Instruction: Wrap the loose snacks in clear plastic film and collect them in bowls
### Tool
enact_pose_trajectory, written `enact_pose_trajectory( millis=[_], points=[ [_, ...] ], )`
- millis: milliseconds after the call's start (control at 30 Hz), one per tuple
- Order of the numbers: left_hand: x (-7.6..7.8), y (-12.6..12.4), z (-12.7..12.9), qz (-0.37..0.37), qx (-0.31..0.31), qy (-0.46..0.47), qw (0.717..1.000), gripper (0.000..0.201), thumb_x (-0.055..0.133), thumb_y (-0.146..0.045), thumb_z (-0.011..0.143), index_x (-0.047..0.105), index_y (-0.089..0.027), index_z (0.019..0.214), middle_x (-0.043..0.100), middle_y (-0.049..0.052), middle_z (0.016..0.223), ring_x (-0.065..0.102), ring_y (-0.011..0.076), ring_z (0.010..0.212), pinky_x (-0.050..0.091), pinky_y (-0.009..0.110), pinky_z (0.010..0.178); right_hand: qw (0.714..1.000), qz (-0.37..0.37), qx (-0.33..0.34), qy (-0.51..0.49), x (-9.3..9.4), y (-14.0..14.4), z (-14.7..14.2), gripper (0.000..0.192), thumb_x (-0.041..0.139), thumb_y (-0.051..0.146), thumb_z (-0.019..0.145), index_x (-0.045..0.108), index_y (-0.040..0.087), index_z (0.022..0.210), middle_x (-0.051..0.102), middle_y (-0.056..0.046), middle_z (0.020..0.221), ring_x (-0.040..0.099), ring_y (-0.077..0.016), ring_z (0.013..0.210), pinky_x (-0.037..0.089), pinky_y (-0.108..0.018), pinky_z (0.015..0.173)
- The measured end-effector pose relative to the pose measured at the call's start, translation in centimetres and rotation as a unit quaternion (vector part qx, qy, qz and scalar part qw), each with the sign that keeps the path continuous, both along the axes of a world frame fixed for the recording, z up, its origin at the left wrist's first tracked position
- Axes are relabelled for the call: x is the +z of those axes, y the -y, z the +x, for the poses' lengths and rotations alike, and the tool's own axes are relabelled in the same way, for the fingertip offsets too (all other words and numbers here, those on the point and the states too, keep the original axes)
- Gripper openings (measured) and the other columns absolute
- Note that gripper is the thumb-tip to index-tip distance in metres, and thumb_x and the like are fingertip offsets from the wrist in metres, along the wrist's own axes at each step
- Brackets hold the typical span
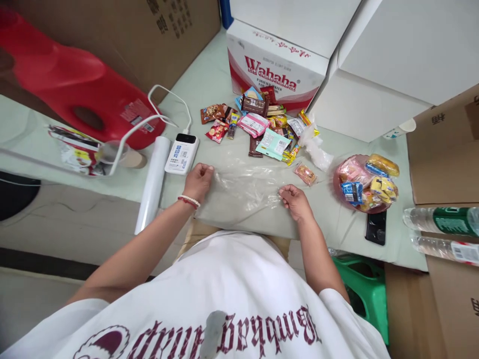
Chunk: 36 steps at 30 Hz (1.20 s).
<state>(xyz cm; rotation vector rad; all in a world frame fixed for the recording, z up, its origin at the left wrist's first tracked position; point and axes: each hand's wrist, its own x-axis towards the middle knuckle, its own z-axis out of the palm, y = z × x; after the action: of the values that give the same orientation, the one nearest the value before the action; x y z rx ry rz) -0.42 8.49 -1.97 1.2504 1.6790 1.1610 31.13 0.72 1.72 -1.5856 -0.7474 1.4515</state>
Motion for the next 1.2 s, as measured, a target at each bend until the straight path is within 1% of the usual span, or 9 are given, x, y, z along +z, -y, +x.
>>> enact_pose_trajectory(
  millis=[100, 200, 300, 400, 533, 733, 833, 933, 1200],
  points=[
    [1.5, 1.4, 0.1, 0.113, 0.000, -0.105, 0.988, 0.027, 0.070, -0.028, 0.079, 0.061, -0.020, 0.104, 0.058, 0.008, 0.102, 0.055, 0.0252, 0.096, 0.047, 0.041, 0.090, 1.000, 0.007, -0.016, 0.010, -0.2, 1.1, -0.1, 0.043, 0.091, 0.047, 0.058, 0.064, 0.019, 0.076, 0.059, 0.004, 0.063, 0.043, -0.0069, 0.051, 0.029, -0.018, 0.041],
    [2.4, 4.4, 1.6, 0.268, -0.243, -0.136, 0.922, 0.038, 0.067, -0.027, 0.081, 0.065, -0.023, 0.119, 0.062, 0.012, 0.123, 0.056, 0.0313, 0.120, 0.041, 0.050, 0.110, 1.000, 0.009, -0.028, 0.003, -0.5, 1.7, -1.3, 0.041, 0.090, 0.046, 0.061, 0.063, 0.019, 0.078, 0.060, 0.004, 0.064, 0.044, -0.0072, 0.052, 0.030, -0.019, 0.042],
    [1.7, 6.2, 3.4, 0.303, -0.433, -0.183, 0.829, 0.043, 0.069, -0.033, 0.086, 0.066, -0.031, 0.129, 0.065, 0.009, 0.131, 0.055, 0.0329, 0.133, 0.020, 0.060, 0.125, 1.000, 0.007, -0.030, 0.005, -0.7, 1.8, -2.0, 0.041, 0.089, 0.047, 0.062, 0.063, 0.019, 0.078, 0.059, 0.004, 0.065, 0.044, -0.0073, 0.052, 0.031, -0.020, 0.042],
    [0.2, 5.6, 4.0, 0.229, -0.406, -0.290, 0.836, 0.045, 0.054, -0.024, 0.098, 0.060, -0.031, 0.142, 0.068, 0.009, 0.123, 0.062, 0.0270, 0.122, 0.015, 0.064, 0.125, 1.000, 0.002, -0.022, 0.016, -0.6, 1.8, -1.6, 0.041, 0.089, 0.047, 0.061, 0.064, 0.020, 0.079, 0.060, 0.004, 0.065, 0.045, -0.0078, 0.052, 0.031, -0.020, 0.042],
    [-0.5, 3.9, 3.3, 0.160, -0.422, -0.335, 0.827, 0.041, 0.047, -0.013, 0.094, 0.071, -0.026, 0.125, 0.069, 0.006, 0.097, 0.065, 0.0212, 0.094, 0.037, 0.054, 0.114, 0.999, 0.006, -0.032, 0.022, -0.4, 1.9, -0.6, 0.042, 0.089, 0.047, 0.059, 0.063, 0.020, 0.078, 0.060, 0.004, 0.064, 0.045, -0.0083, 0.051, 0.031, -0.021, 0.042],
    [2.4, 4.3, 6.7, -0.021, -0.258, -0.187, 0.948, 0.034, 0.047, -0.048, 0.102, 0.066, -0.020, 0.097, 0.064, 0.004, 0.080, 0.062, 0.0208, 0.078, 0.047, 0.034, 0.077, 0.999, 0.025, -0.025, 0.041, -0.7, 2.0, -1.7, 0.040, 0.086, 0.050, 0.065, 0.062, 0.021, 0.080, 0.058, 0.004, 0.064, 0.044, -0.0087, 0.050, 0.033, -0.022, 0.041],
    [3.0, 3.4, 10.4, -0.136, -0.180, -0.095, 0.970, 0.045, 0.073, -0.052, 0.087, 0.060, -0.019, 0.115, 0.064, 0.000, 0.077, 0.063, 0.0217, 0.076, 0.045, 0.032, 0.073, 0.998, 0.028, -0.016, 0.052, -0.9, 1.9, -2.7, 0.039, 0.084, 0.050, 0.066, 0.062, 0.021, 0.080, 0.058, 0.005, 0.064, 0.044, -0.0087, 0.050, 0.034, -0.022, 0.041],
    [2.6, 1.9, 12.4, -0.176, -0.143, 0.044, 0.973, 0.041, 0.085, -0.027, 0.071, 0.062, -0.019, 0.103, 0.060, -0.003, 0.068, 0.061, 0.0188, 0.071, 0.045, 0.029, 0.070, 0.998, 0.025, -0.018, 0.057, -0.8, 2.0, -2.6, 0.039, 0.083, 0.051, 0.066, 0.062, 0.021, 0.080, 0.059, 0.004, 0.064, 0.044, -0.0087, 0.050, 0.034, -0.022, 0.041],
    [3.3, 3.3, 4.2, -0.184, -0.120, 0.174, 0.960, 0.024, 0.074, -0.034, 0.074, 0.061, -0.018, 0.086, 0.053, -0.007, 0.062, 0.044, 0.0073, 0.050, 0.034, 0.021, 0.052, 0.999, -0.021, -0.046, -0.019, 0.0, 3.7, 0.6, 0.046, 0.092, 0.049, 0.057, 0.061, 0.020, 0.077, 0.056, 0.005, 0.064, 0.041, -0.0070, 0.051, 0.026, -0.019, 0.039]
  ],
)
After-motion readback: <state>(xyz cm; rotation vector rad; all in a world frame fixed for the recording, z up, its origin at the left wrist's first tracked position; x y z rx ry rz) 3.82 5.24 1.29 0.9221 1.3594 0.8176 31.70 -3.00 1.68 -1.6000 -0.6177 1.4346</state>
